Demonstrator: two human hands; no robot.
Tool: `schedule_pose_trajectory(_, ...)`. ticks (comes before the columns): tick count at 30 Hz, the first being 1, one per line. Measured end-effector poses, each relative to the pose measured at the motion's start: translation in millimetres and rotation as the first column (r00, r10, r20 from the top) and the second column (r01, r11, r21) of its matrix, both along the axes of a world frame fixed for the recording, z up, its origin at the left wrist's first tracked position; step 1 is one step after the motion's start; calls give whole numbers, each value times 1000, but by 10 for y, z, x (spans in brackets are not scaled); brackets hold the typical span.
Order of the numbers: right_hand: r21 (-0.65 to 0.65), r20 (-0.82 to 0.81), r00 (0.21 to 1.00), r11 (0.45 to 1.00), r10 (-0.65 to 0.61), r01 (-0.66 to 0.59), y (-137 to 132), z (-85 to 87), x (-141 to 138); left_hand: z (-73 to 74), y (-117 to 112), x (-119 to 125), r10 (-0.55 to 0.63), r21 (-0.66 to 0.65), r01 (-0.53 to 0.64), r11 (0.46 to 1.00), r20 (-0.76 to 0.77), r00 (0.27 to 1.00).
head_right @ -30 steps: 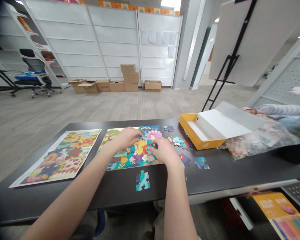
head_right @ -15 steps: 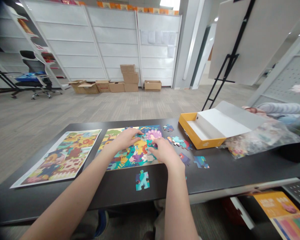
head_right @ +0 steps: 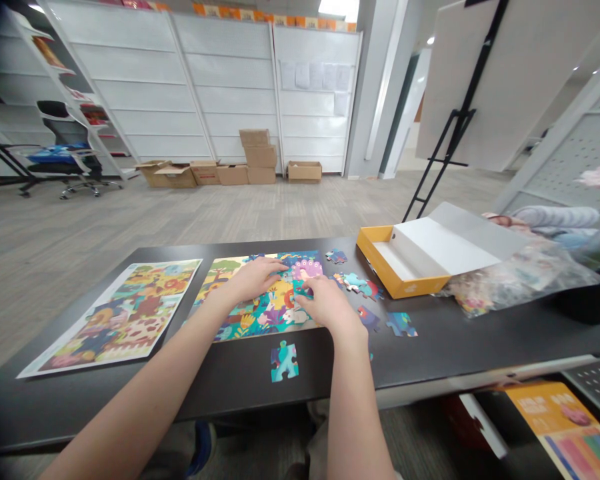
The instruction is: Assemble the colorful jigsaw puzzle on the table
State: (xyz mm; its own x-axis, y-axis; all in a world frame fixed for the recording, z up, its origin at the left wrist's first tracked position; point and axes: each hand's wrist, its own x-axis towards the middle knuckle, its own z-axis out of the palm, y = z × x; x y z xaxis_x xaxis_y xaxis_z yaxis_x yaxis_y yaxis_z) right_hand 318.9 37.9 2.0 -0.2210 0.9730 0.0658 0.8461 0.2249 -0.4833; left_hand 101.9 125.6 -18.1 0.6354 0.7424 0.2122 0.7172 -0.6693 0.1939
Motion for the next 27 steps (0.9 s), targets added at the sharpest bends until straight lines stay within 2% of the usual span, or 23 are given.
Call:
schedule_pose_trajectory(8, 0, -1, 1000, 1000, -17, 17, -14, 13, -15, 35, -52, 25, 50, 60, -46, 997, -76, 996)
schedule_pose_trajectory(12, 1, 3, 1000, 1000, -16, 16, -11, 13, -20, 15, -54, 44, -2, 100, 12, 995, -103, 995)
schedule_pose_trajectory(18, 7, 2, 1000, 1000, -9, 9, -8, 1, -12, -9, -36, 84, -20, 79, 35, 996, -177, 984)
schedule_pose_trajectory(27, -12, -20, 999, 999, -37, 37, 3, 94, 3, -26, -43, 126, -20, 53, 28, 998, -137, 990)
